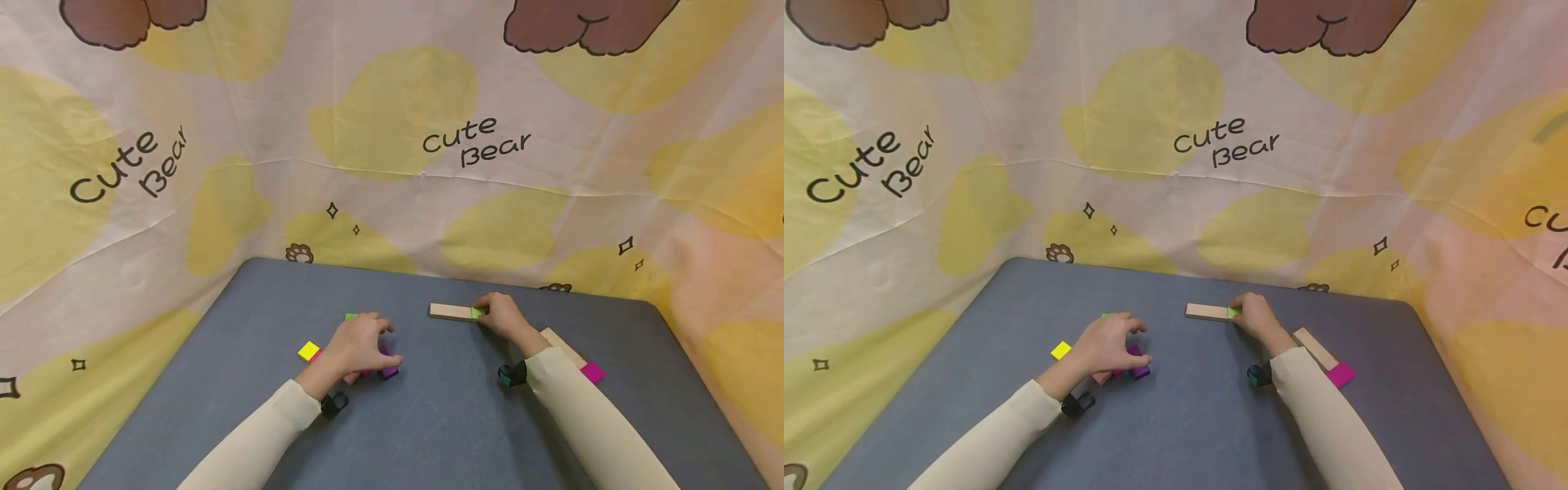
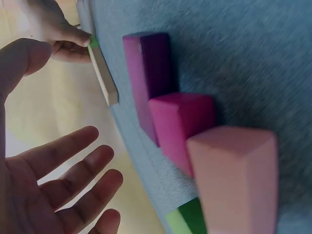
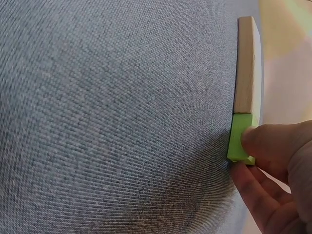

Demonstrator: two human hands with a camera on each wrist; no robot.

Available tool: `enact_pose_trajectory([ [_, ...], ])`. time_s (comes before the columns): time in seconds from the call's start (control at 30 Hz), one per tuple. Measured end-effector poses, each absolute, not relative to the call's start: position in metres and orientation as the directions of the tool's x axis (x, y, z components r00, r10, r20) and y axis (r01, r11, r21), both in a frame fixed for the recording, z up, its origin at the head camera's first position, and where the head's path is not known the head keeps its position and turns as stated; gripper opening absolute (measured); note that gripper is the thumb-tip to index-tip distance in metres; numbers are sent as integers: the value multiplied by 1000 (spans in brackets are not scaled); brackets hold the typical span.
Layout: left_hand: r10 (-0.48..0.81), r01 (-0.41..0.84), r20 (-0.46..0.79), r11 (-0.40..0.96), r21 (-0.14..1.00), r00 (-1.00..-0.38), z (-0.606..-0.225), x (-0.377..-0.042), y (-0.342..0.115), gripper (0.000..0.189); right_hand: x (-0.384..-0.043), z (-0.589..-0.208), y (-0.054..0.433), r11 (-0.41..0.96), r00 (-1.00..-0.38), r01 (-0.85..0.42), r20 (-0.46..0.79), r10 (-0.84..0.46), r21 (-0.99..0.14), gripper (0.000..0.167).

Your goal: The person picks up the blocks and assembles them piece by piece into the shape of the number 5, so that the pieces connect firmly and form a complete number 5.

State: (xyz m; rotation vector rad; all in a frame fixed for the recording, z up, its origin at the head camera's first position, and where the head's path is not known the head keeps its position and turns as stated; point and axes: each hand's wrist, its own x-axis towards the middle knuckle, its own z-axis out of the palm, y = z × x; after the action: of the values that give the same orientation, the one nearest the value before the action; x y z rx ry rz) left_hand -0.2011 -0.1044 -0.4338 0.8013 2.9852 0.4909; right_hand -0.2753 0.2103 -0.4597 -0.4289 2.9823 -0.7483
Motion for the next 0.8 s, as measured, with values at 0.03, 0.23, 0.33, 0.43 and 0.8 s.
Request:
enact_pose_trajectory([
  [0.03, 483, 480, 67, 826, 296, -873, -435, -200, -105, 58, -275, -460, 210, 846, -961, -256, 31, -273, -467, 22],
  [0.23, 451, 453, 74, 851, 264, -890, -446, -193, -107, 59, -276, -462, 210, 844, -961, -257, 31, -275, -471, 22],
  [0.33, 444, 448, 76, 855, 262, -893, -449, -191, -109, 59, -276, -462, 211, 845, -962, -254, 31, -273, -471, 23],
  [0.43, 440, 440, 63, 858, 265, -896, -451, -190, -110, 60, -277, -462, 210, 847, -963, -251, 28, -269, -468, 23],
  [0.8, 402, 400, 39, 885, 238, -915, -456, -190, -107, 61, -278, -463, 212, 845, -960, -268, 52, -276, -463, 23],
])
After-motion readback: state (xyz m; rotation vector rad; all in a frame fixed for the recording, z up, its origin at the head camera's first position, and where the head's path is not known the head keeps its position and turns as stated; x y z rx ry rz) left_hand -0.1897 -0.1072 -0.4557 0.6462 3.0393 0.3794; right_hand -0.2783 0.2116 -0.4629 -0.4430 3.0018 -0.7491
